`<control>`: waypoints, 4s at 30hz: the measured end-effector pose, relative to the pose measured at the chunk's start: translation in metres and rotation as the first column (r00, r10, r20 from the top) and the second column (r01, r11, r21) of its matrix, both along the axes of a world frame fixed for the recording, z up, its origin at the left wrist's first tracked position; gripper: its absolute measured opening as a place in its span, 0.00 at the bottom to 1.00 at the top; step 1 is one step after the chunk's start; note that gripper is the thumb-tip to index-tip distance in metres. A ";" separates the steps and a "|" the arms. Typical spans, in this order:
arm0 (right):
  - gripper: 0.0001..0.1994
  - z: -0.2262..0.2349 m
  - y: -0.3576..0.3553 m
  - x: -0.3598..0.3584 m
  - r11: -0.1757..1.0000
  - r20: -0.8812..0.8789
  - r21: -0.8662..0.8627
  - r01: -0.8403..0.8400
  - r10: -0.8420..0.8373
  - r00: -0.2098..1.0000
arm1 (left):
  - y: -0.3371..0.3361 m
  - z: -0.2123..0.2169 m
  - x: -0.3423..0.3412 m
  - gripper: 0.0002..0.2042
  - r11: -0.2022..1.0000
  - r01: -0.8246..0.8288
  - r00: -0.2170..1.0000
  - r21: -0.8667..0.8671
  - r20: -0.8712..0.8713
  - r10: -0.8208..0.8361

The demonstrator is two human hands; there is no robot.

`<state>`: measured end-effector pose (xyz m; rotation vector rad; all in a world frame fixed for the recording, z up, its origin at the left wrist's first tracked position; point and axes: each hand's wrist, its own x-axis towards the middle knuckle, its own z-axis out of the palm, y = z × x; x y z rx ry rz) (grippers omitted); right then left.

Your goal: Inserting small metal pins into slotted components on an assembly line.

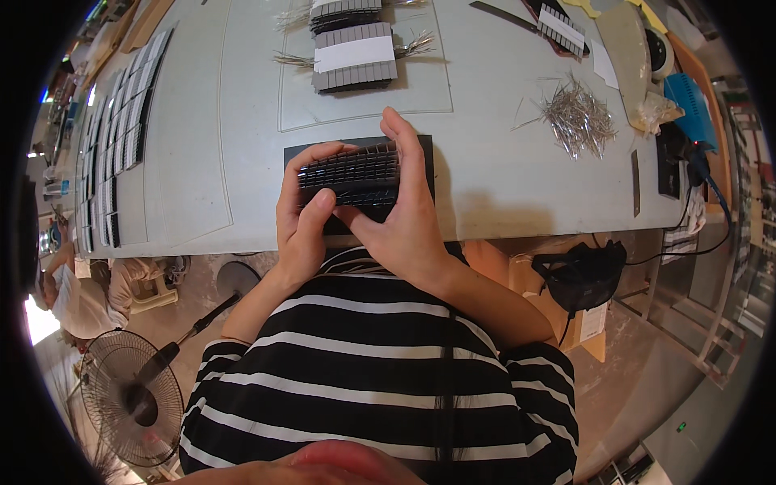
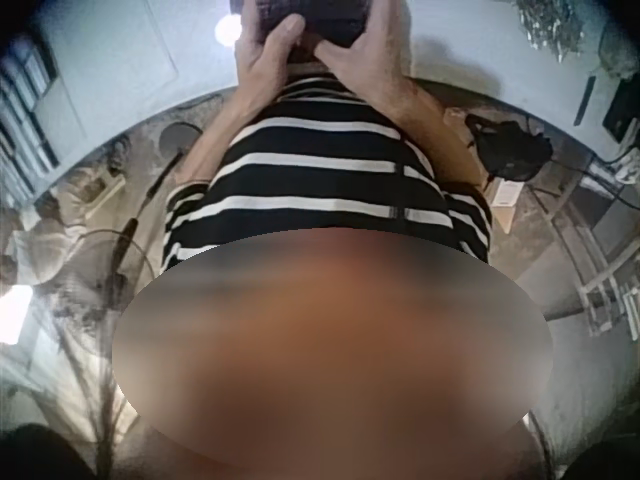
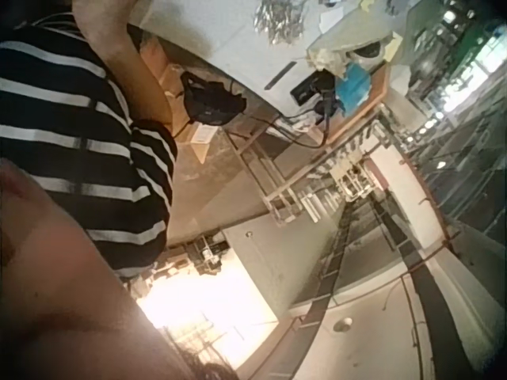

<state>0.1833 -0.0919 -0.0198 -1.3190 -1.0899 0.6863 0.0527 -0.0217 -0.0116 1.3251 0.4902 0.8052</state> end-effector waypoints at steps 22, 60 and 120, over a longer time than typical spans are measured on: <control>0.26 -0.006 -0.032 0.036 0.961 0.436 0.251 0.116 -0.219 0.873 | 0.000 -0.007 -0.003 0.22 0.998 0.008 0.999 0.063 0.034 -0.010; 0.30 -0.010 -0.026 0.039 0.953 0.345 0.298 0.055 -0.162 0.925 | 0.002 -0.006 -0.004 0.21 0.992 0.017 1.000 0.123 0.020 -0.019; 0.26 0.017 0.062 0.028 0.878 0.016 -0.301 -0.372 0.394 0.919 | 0.256 0.004 -0.333 0.06 0.236 -0.947 0.297 -0.217 -0.313 0.902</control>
